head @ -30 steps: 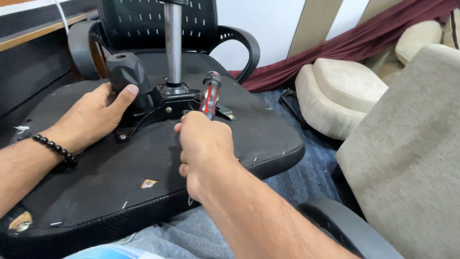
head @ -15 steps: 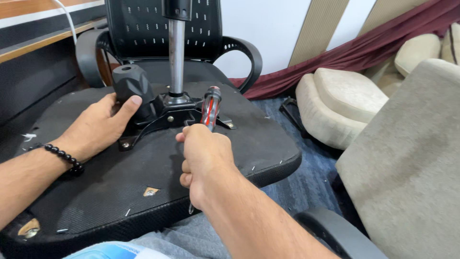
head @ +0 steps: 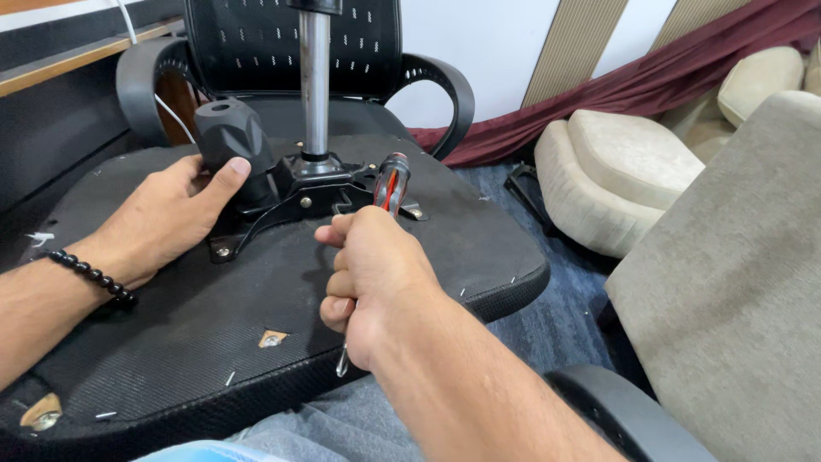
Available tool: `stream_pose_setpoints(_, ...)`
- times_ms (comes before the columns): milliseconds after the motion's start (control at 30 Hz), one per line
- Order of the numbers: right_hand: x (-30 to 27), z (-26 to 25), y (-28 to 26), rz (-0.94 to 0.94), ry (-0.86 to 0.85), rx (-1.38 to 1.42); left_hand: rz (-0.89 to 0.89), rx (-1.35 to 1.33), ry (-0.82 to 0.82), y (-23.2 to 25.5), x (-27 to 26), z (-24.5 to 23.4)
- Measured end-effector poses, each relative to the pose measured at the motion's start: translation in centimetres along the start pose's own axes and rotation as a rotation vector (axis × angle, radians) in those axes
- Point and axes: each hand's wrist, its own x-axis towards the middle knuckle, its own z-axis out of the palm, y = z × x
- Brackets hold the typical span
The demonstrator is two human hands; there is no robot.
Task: The person uses a screwdriver to tighten screws on the underside of an office chair seat, securing the gas lift mechanism to the seat base. The hands hold the chair steady while turning the screwdriver repeatedly.
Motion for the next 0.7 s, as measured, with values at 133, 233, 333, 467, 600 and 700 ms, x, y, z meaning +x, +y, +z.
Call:
stream_pose_setpoints(133,-0.8,0.2,-0.1,0.010,0.039,-0.015,-0.004,0.062,-0.002,0.5,-0.2,0.0)
stream_pose_setpoints(233,-0.5,0.3,-0.3,0.055,0.022,0.044,0.021,0.083,0.020,0.4,0.0,0.0)
stream_pose_setpoints(333,0.1,0.1,-0.3,0.114,-0.007,0.113,0.023,0.097,0.034,0.1,0.0,0.2)
stream_pose_setpoints(467,0.4,0.0,-0.3,0.115,-0.040,0.127,0.028,0.117,0.039,0.1,0.0,0.1)
stream_pose_setpoints(600,0.5,-0.1,-0.1,0.096,-0.046,0.125,0.059,0.047,0.017,-0.2,0.2,0.1)
stream_pose_setpoints(700,0.6,-0.1,0.2,0.076,-0.058,0.152,0.088,0.054,0.014,-0.4,0.4,0.2)
